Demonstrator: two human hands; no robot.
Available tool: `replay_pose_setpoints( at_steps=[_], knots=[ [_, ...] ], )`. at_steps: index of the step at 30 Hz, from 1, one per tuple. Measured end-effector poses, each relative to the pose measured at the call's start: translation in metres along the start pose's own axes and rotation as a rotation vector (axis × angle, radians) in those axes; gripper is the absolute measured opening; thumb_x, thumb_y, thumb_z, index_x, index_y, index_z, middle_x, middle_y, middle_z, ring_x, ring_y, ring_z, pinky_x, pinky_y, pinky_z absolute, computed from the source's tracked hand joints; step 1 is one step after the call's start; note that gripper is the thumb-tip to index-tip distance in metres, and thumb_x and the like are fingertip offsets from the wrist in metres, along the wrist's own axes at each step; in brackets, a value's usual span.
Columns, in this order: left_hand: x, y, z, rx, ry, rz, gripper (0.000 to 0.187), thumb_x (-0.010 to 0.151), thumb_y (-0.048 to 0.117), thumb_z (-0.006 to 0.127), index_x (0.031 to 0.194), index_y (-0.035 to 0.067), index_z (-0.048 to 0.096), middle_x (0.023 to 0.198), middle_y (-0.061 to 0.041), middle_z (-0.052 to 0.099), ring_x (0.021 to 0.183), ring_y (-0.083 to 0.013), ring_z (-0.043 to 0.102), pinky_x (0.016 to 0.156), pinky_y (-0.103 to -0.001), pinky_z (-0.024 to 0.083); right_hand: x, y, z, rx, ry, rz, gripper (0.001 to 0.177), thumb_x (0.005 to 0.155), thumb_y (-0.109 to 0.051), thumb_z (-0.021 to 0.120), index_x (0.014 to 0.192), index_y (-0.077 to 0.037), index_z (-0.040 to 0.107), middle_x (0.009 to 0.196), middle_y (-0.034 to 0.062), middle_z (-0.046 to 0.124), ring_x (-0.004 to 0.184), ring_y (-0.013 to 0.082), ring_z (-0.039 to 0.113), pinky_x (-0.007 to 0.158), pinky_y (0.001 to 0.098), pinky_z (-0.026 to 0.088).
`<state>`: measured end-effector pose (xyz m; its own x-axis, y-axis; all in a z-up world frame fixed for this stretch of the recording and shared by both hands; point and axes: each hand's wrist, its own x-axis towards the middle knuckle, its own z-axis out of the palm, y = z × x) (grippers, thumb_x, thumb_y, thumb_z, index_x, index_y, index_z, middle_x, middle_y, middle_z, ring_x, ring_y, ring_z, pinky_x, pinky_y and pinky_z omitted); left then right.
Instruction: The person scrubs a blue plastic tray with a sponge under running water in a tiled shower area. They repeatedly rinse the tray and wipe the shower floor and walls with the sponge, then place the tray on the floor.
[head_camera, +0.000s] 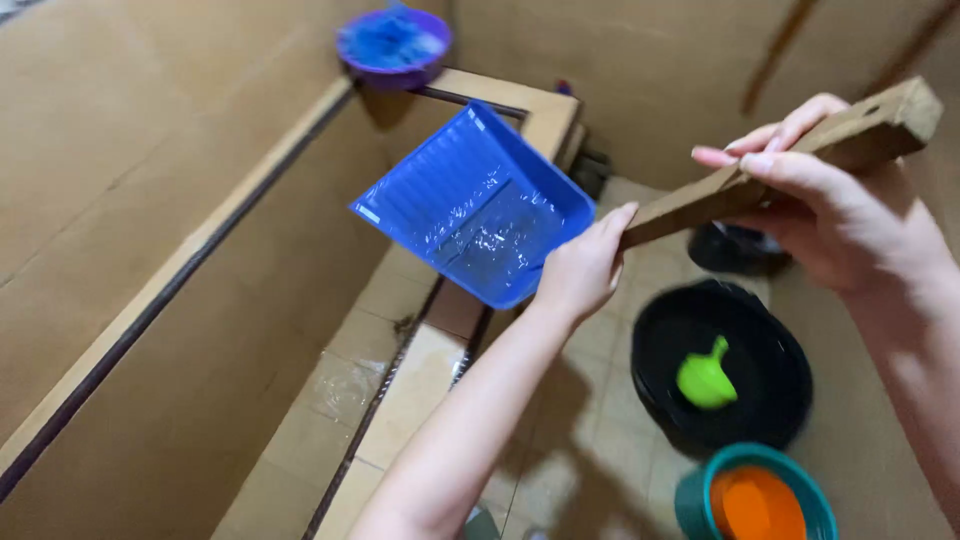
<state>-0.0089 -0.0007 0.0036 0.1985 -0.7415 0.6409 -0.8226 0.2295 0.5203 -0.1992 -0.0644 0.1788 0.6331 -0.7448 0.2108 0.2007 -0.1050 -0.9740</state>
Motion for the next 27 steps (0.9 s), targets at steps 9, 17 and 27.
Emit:
replay_pose_setpoints(
  at_steps=[9,17,27],
  knots=[
    [0.016,0.021,0.093,-0.275,-0.405,0.042,0.058,0.093,0.014,0.062,0.148,0.021,0.043,0.137,-0.011,0.064,0.109,-0.0364,0.068,0.084,-0.047,0.057,-0.041,0.031,-0.055,-0.06,0.323,-0.082,0.018,0.1,0.004,0.065,0.096,-0.01,0.056,0.103,0.0051,0.064,0.116,0.0258,0.066,0.112,0.0547,0.052],
    [-0.008,-0.009,0.106,-0.346,-0.533,-0.088,0.057,0.093,0.012,0.059,0.147,0.021,0.042,0.15,-0.011,0.054,0.117,-0.0373,0.065,0.092,-0.045,0.055,-0.041,0.135,-0.118,-0.007,0.625,0.031,0.02,0.091,0.006,0.068,0.091,-0.01,0.056,0.096,0.0057,0.066,0.106,0.023,0.072,0.105,0.0548,0.055],
    [-0.017,-0.112,0.107,-0.222,-0.564,-0.424,0.064,0.088,0.003,0.056,0.147,0.026,0.044,0.146,-0.011,0.056,0.12,-0.035,0.063,0.092,-0.044,0.054,0.029,0.367,-0.211,-0.051,0.671,0.118,0.018,0.087,0.004,0.074,0.094,-0.007,0.061,0.096,0.0059,0.069,0.097,0.0199,0.069,0.092,0.0397,0.056]
  ],
)
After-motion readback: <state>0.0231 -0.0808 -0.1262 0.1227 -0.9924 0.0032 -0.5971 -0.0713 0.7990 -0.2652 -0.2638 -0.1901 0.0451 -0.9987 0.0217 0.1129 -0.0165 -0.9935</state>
